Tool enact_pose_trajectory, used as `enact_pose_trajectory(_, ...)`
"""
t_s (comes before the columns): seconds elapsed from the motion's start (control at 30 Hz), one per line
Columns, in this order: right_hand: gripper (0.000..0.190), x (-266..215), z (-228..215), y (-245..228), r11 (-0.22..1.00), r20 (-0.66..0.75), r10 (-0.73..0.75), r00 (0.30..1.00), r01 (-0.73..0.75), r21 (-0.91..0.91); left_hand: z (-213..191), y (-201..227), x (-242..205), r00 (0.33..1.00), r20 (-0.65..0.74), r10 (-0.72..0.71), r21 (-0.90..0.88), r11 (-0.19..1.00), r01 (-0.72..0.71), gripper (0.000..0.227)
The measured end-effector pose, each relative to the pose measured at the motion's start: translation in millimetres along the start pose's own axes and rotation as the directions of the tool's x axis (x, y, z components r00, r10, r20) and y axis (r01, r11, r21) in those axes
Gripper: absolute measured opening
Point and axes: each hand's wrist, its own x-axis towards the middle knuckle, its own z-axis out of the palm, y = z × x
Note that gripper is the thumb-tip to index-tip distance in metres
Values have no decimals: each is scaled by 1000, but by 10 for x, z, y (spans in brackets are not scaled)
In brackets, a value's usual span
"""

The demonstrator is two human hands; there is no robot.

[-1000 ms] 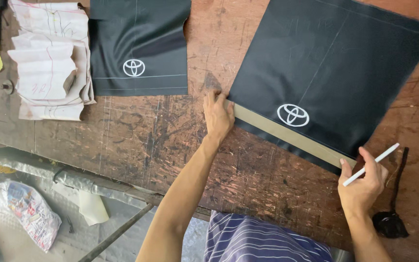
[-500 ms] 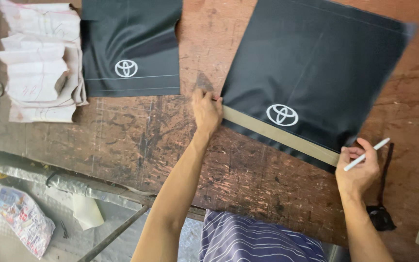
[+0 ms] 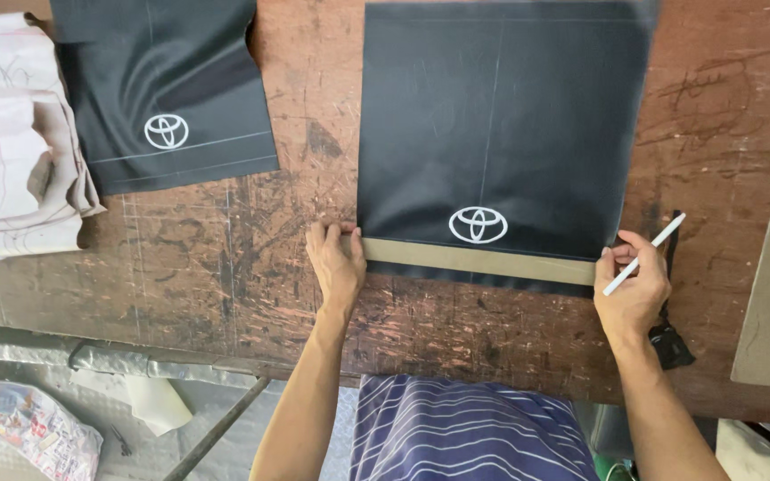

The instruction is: The person uses a ruler and white marker to draw straight lines on two black fabric pieces with Toyota logos. They then place a paper pattern on one piece, secure it with a weight, and continue marking lines along the ruler.

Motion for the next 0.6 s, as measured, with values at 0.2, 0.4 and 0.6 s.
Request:
enact_pose_trajectory(0.2,33,-79,-280,-156,983,104,-143,984,154,-105,-228,-1,-101,946,153,287,-48,958,-283,54)
enact_pose_trajectory(0.4,41,-198,-348,-278,960,229,-255,939,273,-52,-245,-125,-91,869,276,411,-32,907,-419,50)
enact_pose_trajectory(0.6,40,-242,-327,-262,960,223,-246,943,268,-76,-236,-220,-58,858,274,435,-41,896,-442,46)
